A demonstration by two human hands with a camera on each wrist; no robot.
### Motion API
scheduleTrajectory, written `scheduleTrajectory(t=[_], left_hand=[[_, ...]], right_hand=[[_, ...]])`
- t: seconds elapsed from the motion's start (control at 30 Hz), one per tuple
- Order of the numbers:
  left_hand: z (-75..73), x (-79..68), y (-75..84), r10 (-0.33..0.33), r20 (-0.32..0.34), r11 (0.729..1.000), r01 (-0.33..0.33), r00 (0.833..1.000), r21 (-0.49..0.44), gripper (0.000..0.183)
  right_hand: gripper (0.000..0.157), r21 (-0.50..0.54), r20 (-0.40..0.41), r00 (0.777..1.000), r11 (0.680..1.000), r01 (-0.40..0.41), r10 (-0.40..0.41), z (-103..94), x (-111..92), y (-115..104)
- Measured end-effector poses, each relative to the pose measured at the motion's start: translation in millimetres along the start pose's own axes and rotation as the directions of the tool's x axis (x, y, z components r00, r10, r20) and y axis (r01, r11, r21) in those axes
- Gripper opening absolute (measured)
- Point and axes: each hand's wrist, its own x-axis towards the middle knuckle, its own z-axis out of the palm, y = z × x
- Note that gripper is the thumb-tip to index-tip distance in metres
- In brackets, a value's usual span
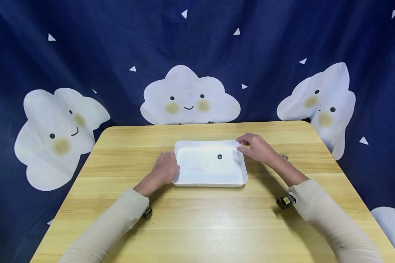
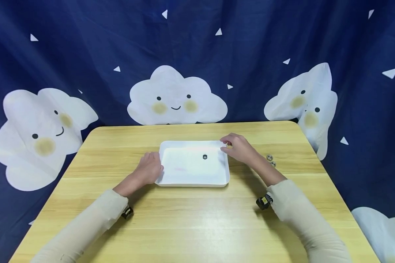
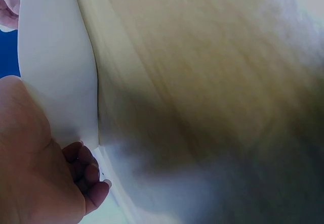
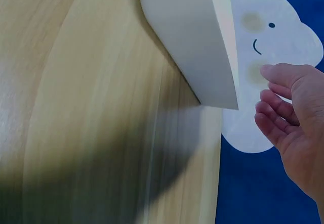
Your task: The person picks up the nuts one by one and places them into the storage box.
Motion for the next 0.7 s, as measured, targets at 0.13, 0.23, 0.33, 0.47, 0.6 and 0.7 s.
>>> scheduleTrajectory(t=[0.13, 0.23, 0.33, 0.47, 0.6, 0.7], left_hand=[[-0.6, -0.1, 0.3, 0.002, 0.0, 1.0, -0.002, 1.0, -0.003, 0.032], [-1.2, -0.4, 0.9, 0.01, -0.002, 1.0, -0.01, 1.0, -0.004, 0.033], [-1.0, -1.0, 1.3, 0.015, -0.002, 1.0, -0.015, 1.0, 0.005, 0.034], [-1.0, -1.8, 1.0, 0.017, -0.008, 1.0, -0.017, 1.0, 0.019, 0.033], [-0.6, -1.2, 0.2, 0.015, -0.015, 1.0, -0.015, 1.0, 0.014, 0.033], [-0.3, -0.7, 0.0, 0.009, -0.008, 1.0, -0.009, 1.0, 0.007, 0.033]], right_hand=[[0.031, -0.004, -0.003, 1.0, 1.0, 0.007, -0.007, -1.8, -3.7, 1.8], [0.031, 0.0, -0.019, 1.0, 1.0, 0.013, -0.013, -3.1, -6.8, 2.2], [0.03, 0.016, -0.03, 0.999, 1.0, 0.012, -0.011, -5.0, -10.7, 2.3], [0.03, 0.032, -0.035, 0.999, 0.999, -0.01, 0.012, -7.6, -16.4, 3.7], [0.03, 0.037, -0.055, 0.998, 0.999, -0.021, 0.023, -11.5, -22.7, 7.2], [0.03, 0.045, -0.073, 0.997, 0.999, -0.016, 0.02, -14.6, -27.4, 10.1]])
